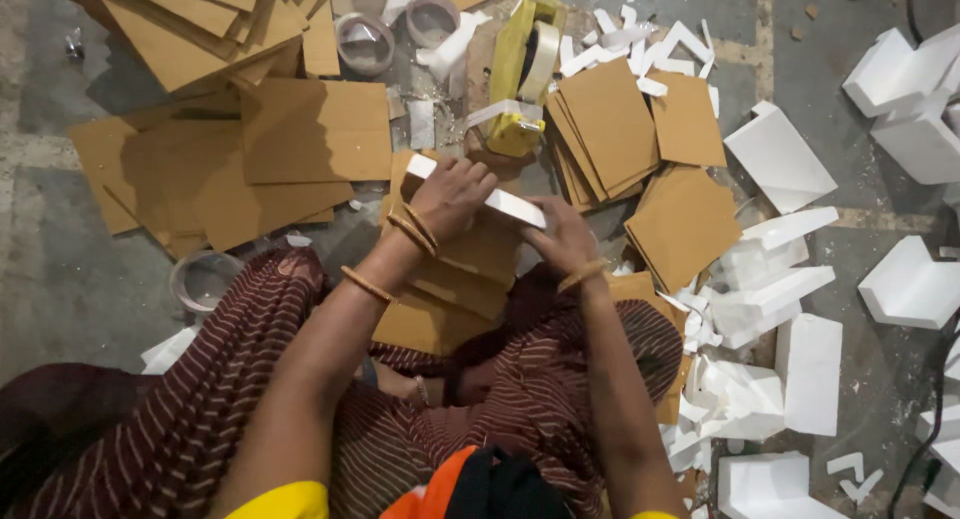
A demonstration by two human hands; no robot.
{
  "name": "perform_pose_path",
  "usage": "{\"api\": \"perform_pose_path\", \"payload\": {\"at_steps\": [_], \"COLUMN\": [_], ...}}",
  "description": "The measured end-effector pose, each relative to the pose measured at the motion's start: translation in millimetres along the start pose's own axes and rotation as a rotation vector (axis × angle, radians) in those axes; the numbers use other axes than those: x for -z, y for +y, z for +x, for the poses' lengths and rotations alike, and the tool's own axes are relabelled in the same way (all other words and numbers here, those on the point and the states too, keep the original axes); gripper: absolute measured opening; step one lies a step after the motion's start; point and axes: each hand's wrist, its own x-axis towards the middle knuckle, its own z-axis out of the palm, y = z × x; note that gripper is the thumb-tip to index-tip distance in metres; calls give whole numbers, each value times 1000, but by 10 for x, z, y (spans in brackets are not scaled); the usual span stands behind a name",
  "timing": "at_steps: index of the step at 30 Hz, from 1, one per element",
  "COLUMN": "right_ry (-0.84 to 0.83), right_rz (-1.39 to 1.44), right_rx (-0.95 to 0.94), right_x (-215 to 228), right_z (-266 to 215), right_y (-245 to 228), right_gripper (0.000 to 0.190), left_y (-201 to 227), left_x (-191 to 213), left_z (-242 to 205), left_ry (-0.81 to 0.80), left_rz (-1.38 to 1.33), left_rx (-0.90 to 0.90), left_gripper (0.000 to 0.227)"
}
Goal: The person assembles small cardboard boxes by inserting white foam inserts into the box bodies and securing the edges with tape. They repeatedly pick up a box, insert the foam piece, and use a tape dispenser to seal the seams.
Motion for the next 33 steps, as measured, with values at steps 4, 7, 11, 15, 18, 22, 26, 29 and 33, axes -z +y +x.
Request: {"api": "perform_pose_path", "payload": {"at_steps": [4,7,11,15,18,22,26,29,33], "right_ry": [45,23,2,140,110,137,127,116,109], "right_rz": [-84,18,362,548,476,548,685,818,949], "right_rx": [-211,-105,-152,-323,-478,-256,-289,-420,-501], "right_x": [254,420,537,514,226,89,132,-250,-719], "right_z": [-184,-214,73,783,1385,1469,873,229,97], "right_y": [102,362,617,672,552,326,43,-203,-14], "right_gripper": [46,51,61,37,29,23,18,29,29], "left_y": [-87,-216,-224,-216,-219,-215,-208,-145,-74], "left_x": [57,100,92,65,53,31,-60,-139,-241], "left_z": [-53,-66,-124,-133,-129,-154,-114,22,210], "left_ry": [117,8,24,78,29,57,70,60,55], "left_rz": [-26,-298,-384,-388,-343,-345,-345,-388,-446], "left_rx": [129,239,274,260,263,251,258,294,318], "left_gripper": [42,43,40,41,41,44,42,36,30]}}
